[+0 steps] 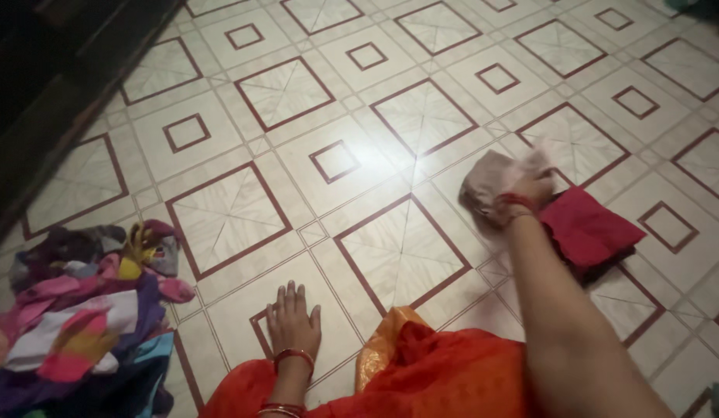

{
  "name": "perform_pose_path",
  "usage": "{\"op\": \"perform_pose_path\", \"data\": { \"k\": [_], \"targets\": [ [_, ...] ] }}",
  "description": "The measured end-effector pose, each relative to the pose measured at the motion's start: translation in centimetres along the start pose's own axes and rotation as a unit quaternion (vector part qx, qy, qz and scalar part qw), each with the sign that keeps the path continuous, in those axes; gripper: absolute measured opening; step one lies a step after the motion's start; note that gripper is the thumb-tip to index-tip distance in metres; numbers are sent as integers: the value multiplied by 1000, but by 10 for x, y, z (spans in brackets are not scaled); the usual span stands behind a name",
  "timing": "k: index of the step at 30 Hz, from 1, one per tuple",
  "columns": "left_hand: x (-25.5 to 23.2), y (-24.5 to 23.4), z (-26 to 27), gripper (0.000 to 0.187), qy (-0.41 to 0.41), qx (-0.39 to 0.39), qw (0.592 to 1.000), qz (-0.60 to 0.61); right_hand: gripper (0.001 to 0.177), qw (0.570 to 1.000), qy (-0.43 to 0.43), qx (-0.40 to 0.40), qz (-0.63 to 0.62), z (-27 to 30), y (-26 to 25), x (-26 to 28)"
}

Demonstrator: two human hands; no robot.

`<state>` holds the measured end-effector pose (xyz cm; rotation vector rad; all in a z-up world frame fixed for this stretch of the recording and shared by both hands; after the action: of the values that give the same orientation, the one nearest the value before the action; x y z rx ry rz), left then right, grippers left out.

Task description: The person folds several pieces of clothing by hand while sitting on the floor, including a pair of dark trousers, a tan garment, a red garment, a small pink top, and a small pink and green top, placing each folded item into a stack.

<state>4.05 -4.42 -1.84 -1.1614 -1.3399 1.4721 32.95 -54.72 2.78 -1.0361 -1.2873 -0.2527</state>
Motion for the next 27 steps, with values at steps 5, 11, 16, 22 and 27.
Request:
{"op": "perform_pose_path", "data": {
  "k": [5, 11, 16, 22, 27],
  "targets": [
    [0, 4, -1, 61, -1, 2, 1000, -11, 43, 986, -105, 75, 105, 16, -21, 15],
    [-1, 6, -1, 62, -11, -2, 1000, -11, 49, 860, -319, 120, 379, 24, 34, -44],
    [0, 10, -3, 61, -15, 22, 999, -29, 47, 897, -291, 110, 314, 25, 39, -49],
    [-1, 12, -2, 62, -5, 14, 999, -47, 35, 890, -211, 131, 381, 32, 34, -33],
    [-1, 9, 0, 62, -18, 17, 999, -37, 37, 957, -72, 152, 236, 15, 32, -47]
  ]
}}
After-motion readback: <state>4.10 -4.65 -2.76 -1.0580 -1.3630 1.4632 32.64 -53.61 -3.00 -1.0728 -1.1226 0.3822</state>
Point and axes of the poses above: each hand's wrist, its own z-axis away from the middle knuckle, its own y-axis out of the palm, x = y × z, the point moved 5 cm from there along -z, towards the middle knuckle, and after that the axes turned 3 degrees about -x, right-handed, at the moved point
